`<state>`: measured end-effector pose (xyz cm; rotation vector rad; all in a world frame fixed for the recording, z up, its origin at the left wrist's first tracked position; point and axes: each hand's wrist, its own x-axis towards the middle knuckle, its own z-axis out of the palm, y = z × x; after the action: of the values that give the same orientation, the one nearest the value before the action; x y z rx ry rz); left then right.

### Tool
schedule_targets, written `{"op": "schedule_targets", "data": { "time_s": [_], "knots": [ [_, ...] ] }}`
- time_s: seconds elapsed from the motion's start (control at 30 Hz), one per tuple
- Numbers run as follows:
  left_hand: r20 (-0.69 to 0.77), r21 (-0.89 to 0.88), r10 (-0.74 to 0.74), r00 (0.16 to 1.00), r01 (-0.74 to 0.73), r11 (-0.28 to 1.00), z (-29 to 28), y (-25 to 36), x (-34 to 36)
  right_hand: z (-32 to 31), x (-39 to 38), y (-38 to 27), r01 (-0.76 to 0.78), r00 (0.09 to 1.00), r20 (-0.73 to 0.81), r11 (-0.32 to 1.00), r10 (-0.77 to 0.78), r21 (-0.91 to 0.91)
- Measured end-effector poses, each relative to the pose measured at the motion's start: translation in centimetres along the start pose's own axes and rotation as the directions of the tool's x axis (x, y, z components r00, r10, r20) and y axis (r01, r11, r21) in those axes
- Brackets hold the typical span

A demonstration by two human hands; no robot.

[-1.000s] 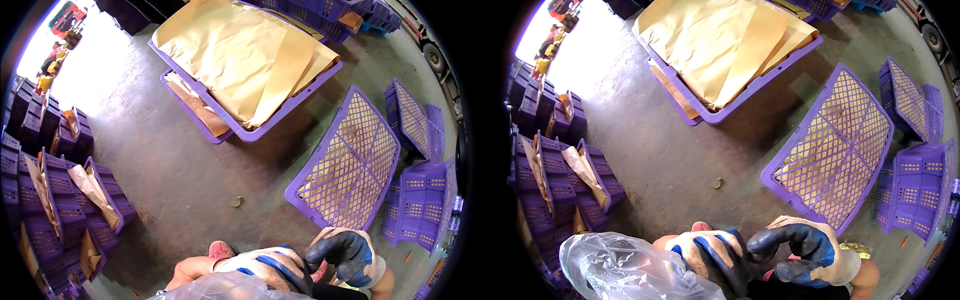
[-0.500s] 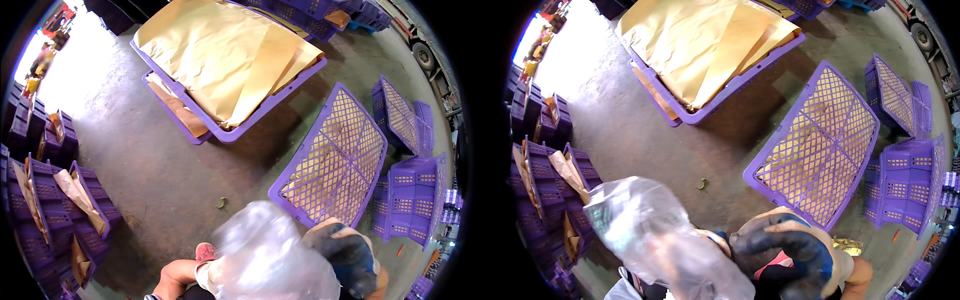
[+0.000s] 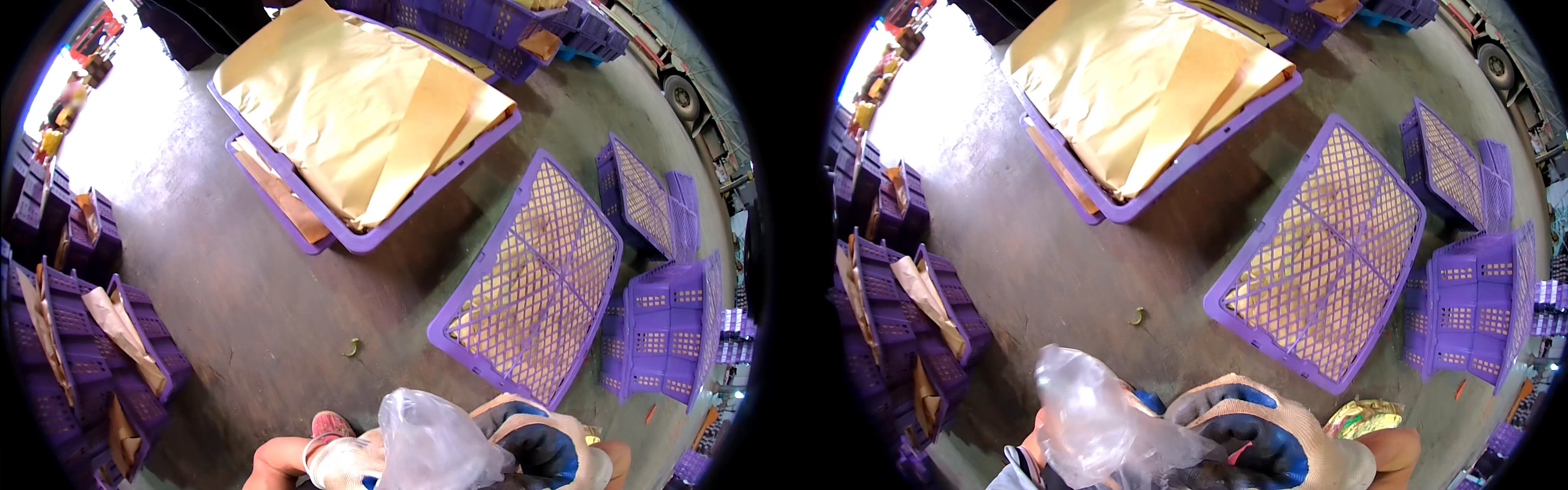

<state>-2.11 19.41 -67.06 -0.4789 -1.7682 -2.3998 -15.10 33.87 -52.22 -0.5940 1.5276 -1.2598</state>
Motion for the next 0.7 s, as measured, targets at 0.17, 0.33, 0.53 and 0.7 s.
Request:
{"op": "schedule_targets", "data": {
  "time_s": [0.17,0.33,0.53,0.7],
  "knots": [
    [-0.025,0.025,0.024,0.999,-0.024,0.999,-0.8,0.3,-0.6,0.2,0.3,-1.0,-0.133,0.990,0.060,0.989,0.129,0.062],
    [-0.040,0.049,0.041,0.998,-0.039,0.998,-1.8,0.7,-0.9,0.5,1.0,-1.9,-0.156,0.985,0.102,0.978,0.142,0.141],
    [-0.071,0.077,0.111,0.991,-0.106,0.991,-4.1,1.9,-1.6,0.8,1.0,-0.5,-0.158,0.986,-0.017,0.968,0.164,0.194],
    [-0.347,0.118,-0.119,0.930,0.170,0.978,-6.6,3.8,-2.3,0.6,2.3,2.2,-0.268,0.909,-0.154,0.826,0.387,0.497]
  ]
}}
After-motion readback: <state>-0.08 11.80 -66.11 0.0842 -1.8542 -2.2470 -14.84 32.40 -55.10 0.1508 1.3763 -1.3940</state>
